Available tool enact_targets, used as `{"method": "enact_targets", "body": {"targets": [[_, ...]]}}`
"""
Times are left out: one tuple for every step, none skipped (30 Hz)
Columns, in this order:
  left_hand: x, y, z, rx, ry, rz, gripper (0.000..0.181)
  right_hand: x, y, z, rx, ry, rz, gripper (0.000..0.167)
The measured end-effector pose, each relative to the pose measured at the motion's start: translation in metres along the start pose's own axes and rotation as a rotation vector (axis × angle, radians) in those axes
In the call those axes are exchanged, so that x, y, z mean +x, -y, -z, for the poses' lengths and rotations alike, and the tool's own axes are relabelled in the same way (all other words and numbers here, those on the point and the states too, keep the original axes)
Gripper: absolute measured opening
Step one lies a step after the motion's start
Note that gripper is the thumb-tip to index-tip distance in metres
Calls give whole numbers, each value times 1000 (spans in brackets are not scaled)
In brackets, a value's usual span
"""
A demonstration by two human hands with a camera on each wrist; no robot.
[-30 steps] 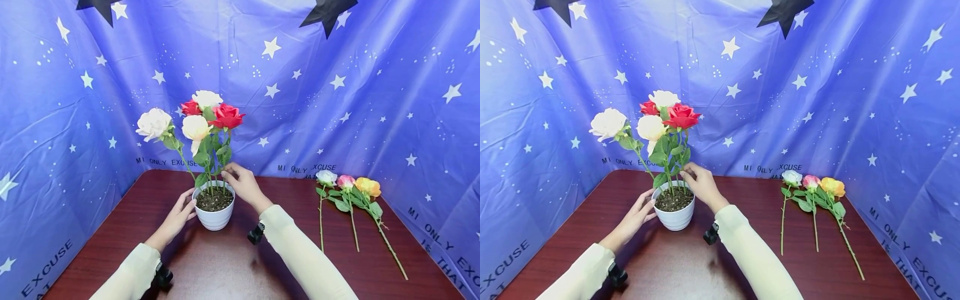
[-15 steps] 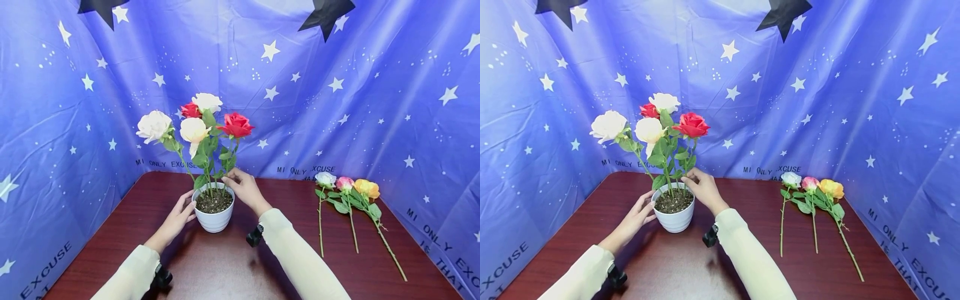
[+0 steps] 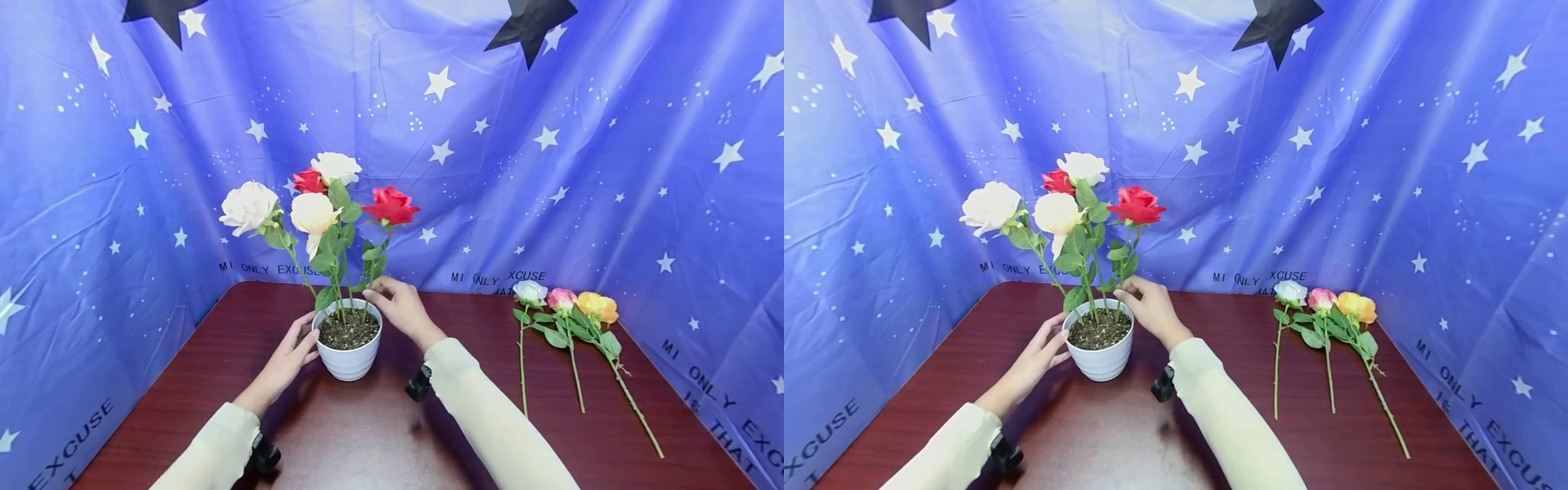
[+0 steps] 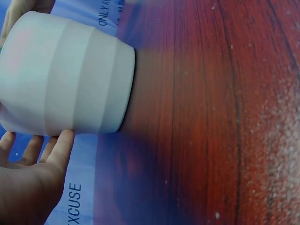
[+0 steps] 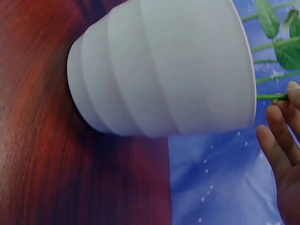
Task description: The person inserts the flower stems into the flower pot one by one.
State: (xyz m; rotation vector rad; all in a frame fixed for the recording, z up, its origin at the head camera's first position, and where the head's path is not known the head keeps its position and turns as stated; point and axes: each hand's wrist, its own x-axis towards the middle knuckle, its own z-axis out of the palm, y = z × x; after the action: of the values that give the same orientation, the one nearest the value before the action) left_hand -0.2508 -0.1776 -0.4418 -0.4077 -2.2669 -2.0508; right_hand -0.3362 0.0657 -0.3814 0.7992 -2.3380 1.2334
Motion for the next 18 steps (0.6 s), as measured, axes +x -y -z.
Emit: {"method": "enact_targets", "body": {"targets": [[0,-1,-1,-1,1,-1,52,0,2,-1,4,5,3,12],[0,-1,-1,-3,4,0,52,0,3,-2,7,9,6,12],[0,-1,-1,-5,3,3,52,1,4,-3,15,13,6,12],[0,-1,-1,-7,6,4,52,1,5,-4,25,17,2,11],[0,-1,-1,-5,4,4,52,1,6,-5,32,19,0,11],[0,-1,-1,-7,3,8,52,1,6,-6,37,18,5,11],[1,-1,-1,-6,3,7,52,1,7,-7,41,15,9,11],[1,-1,-1,-6,5,8,52,2,7,-8,46,13,11,12],[1,0,-1,-5,3,8,52,2,7,-9,51,13,10,12],[1,0,-1,-4,3,5,52,2,7,-10,52,14,9,13],[1,0,0,-4,-1,6,52,3,6,-11,56,14,9,13],[1,0,0,-6,0,8,52,3,5,-12,62,14,6,14],[2,0,0,-5,1,8,52,2,5,-13,65,19,-4,14],[2,1,0,-3,2,9,52,2,5,-13,70,23,-6,14],[2,1,0,-4,1,9,53,2,5,-14,67,27,-3,15],[2,1,0,-3,-2,9,53,2,5,-15,62,29,4,15],[2,2,1,-2,-2,10,53,2,5,-15,57,30,15,14],[2,2,1,0,-2,9,53,1,6,-15,47,31,28,14]]}}
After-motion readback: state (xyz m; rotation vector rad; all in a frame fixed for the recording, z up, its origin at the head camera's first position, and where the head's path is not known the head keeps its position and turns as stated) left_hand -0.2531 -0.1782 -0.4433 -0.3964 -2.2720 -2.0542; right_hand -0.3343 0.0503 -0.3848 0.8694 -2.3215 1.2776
